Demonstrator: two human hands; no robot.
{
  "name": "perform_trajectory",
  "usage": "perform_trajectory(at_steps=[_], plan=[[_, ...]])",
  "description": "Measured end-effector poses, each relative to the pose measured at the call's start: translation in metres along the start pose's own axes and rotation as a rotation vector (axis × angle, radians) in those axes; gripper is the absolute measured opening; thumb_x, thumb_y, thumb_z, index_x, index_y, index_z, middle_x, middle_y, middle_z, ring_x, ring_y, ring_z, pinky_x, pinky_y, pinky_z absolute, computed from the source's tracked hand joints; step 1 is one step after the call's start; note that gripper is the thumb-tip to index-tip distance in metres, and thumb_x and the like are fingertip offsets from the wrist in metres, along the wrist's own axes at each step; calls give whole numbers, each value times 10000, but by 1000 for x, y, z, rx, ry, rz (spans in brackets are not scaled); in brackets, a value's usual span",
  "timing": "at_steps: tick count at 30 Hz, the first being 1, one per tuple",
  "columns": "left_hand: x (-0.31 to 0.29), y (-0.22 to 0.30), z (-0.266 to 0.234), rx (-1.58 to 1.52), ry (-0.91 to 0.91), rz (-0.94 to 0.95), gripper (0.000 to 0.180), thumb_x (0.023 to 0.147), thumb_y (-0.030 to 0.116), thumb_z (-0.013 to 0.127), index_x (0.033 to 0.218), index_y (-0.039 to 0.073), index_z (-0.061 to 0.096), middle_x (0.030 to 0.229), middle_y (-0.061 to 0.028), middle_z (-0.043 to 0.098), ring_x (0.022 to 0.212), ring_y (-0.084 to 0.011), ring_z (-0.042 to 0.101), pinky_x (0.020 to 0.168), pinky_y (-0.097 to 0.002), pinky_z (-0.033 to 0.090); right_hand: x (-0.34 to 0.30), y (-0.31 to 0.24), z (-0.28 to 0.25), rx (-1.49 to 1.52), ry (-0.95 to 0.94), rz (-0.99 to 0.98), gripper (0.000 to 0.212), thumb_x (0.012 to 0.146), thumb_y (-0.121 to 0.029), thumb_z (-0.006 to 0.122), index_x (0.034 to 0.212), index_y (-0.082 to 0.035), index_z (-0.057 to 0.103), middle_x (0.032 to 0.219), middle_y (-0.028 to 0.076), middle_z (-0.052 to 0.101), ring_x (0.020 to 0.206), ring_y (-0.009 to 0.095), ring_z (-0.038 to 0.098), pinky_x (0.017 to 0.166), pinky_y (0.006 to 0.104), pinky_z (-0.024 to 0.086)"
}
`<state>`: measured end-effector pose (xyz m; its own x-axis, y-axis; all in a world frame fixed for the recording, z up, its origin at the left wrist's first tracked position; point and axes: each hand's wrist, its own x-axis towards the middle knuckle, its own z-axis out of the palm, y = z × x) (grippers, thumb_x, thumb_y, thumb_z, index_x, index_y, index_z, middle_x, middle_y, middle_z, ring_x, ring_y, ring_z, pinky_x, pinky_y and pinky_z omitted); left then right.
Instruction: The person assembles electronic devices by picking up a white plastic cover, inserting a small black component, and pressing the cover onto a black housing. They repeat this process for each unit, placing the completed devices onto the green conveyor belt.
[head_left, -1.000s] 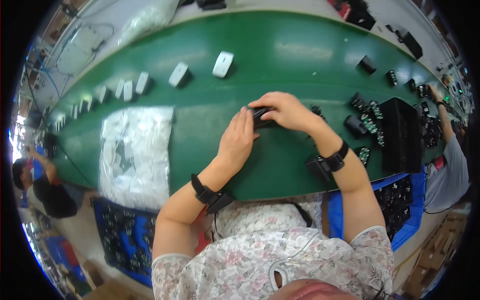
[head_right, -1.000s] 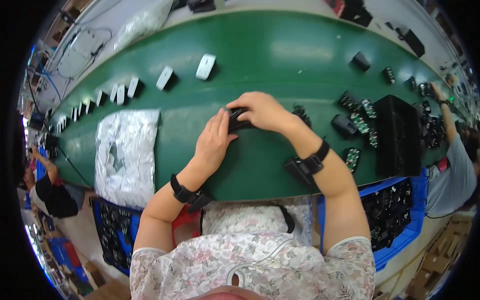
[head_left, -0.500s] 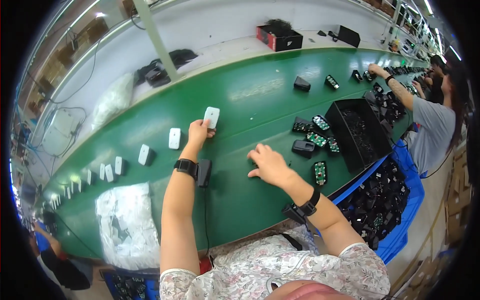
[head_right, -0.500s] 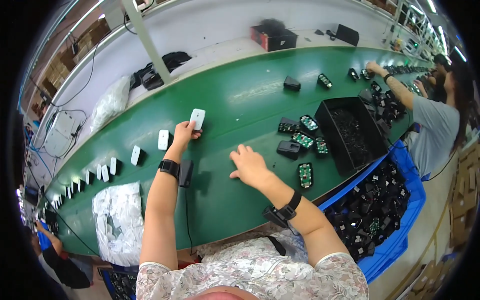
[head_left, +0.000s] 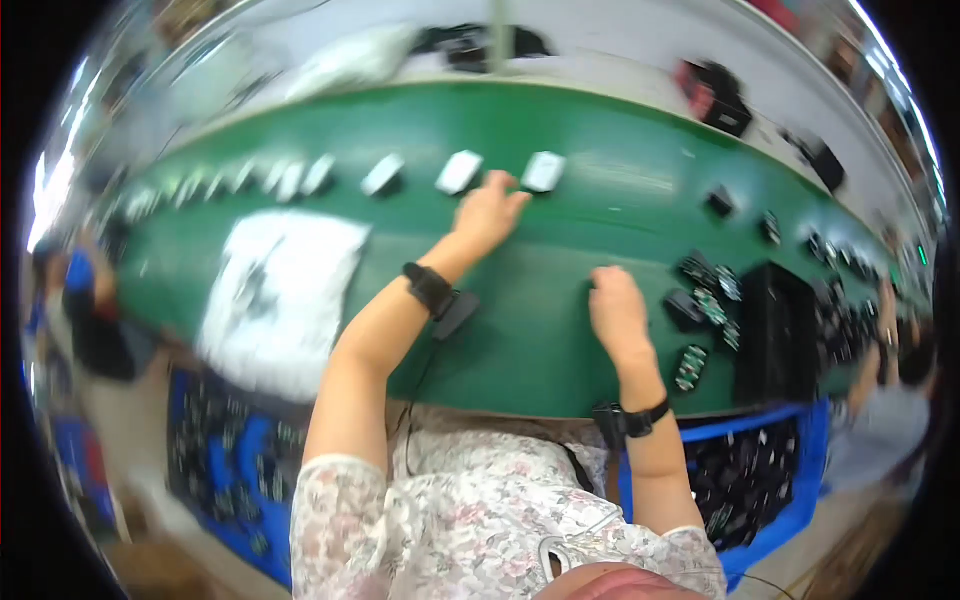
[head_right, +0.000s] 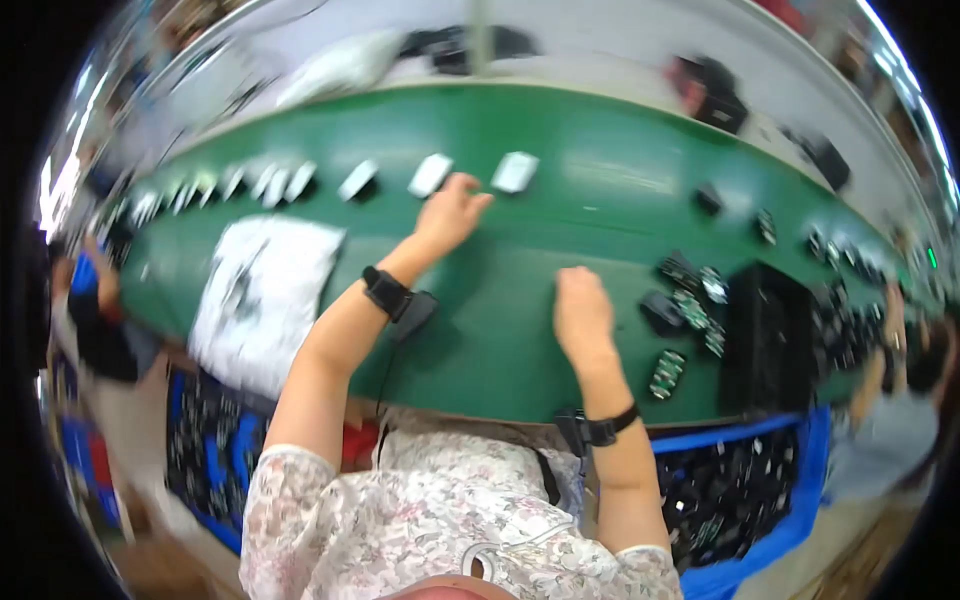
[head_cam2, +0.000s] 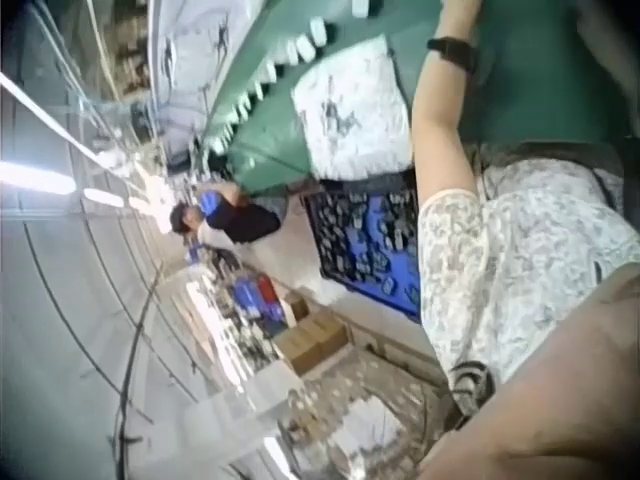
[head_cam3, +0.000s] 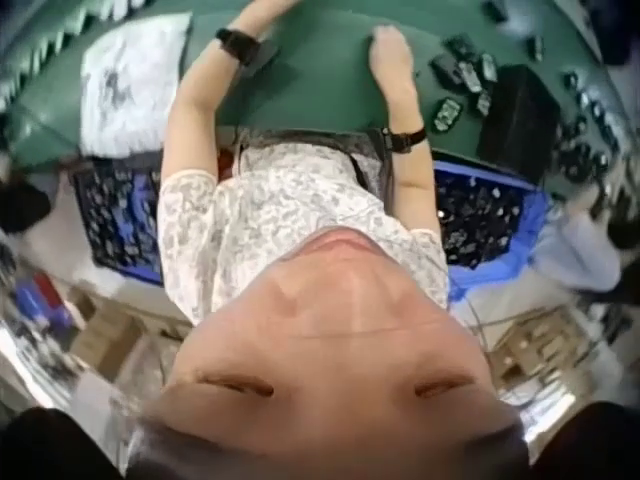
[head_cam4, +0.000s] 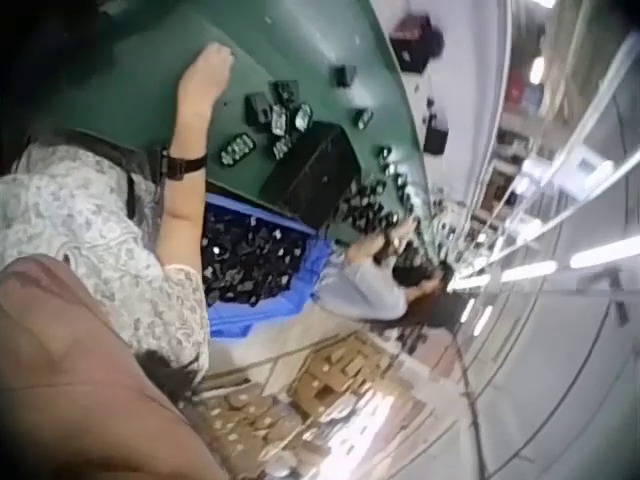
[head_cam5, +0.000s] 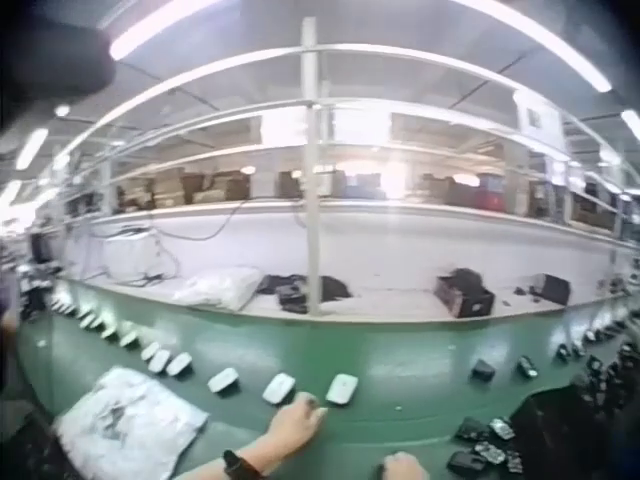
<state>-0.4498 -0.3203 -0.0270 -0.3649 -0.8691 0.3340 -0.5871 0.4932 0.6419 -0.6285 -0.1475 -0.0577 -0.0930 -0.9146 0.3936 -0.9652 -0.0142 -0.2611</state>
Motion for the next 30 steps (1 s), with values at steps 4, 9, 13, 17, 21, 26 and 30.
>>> perform_trajectory(at_steps=[4, 9, 13, 17, 21, 26, 30], plan=[[-81, -1, -49, 71, -86, 142, 220, 873, 268, 585, 1005, 97, 542, 801, -131, 632, 780, -346, 605, 668, -435, 479, -6, 7, -8, -58, -19, -28, 85, 792, -27, 544, 874, -16, 564, 912, 162, 549, 899, 349, 536, 784, 425, 446], [-147, -41, -122, 194, 112, 110, 130, 855, 204, 583, 890, 80, 607, 826, -106, 624, 790, -315, 606, 673, -395, 487, -3, -3, -19, -25, -35, 11, 64, 825, -64, 563, 858, -19, 532, 894, 141, 540, 869, 337, 532, 733, 416, 433], [-159, -102, -179, 344, 375, -151, 120, 845, 151, 568, 883, 59, 636, 891, -155, 628, 837, -351, 601, 706, -418, 482, -4, -7, -25, -5, 51, 35, 87, 842, -82, 571, 849, -20, 510, 859, 122, 538, 827, 328, 536, 707, 401, 433], [-175, -201, -236, 637, 437, -368, 143, 812, 149, 589, 901, 58, 654, 862, -188, 632, 865, -367, 606, 759, -432, 480, -5, -3, -21, 239, 112, 105, 84, 868, -70, 563, 887, -7, 512, 738, 109, 555, 647, 249, 532, 628, 341, 441], [-167, -215, -250, 583, 102, -699, 335, 772, 268, 684, 1025, 52, 647, 947, -189, 636, 946, -368, 598, 838, -416, 474, -9, -10, -24, 348, 179, 95, 87, 872, -73, 588, 901, -6, 540, 711, 65, 561, 620, 149, 515, 598, 286, 434], [-153, -223, -239, 431, 83, -580, 630, 694, 370, 766, 1186, 41, 549, 1218, -204, 538, 1092, -364, 537, 939, -422, 424, -7, -25, -25, 557, 87, 238, 57, 872, -56, 602, 901, -8, 595, 755, -7, 564, 676, 62, 513, 622, 211, 431], [-162, -238, -237, 105, 223, -635, 549, 727, 260, 731, 1222, 137, 527, 1279, -241, 482, 1116, -361, 516, 931, -423, 429, -6, -23, -18, 629, 85, 175, 118, 874, -36, 587, 986, -5, 611, 771, -5, 568, 686, 69, 519, 640, 209, 441]])
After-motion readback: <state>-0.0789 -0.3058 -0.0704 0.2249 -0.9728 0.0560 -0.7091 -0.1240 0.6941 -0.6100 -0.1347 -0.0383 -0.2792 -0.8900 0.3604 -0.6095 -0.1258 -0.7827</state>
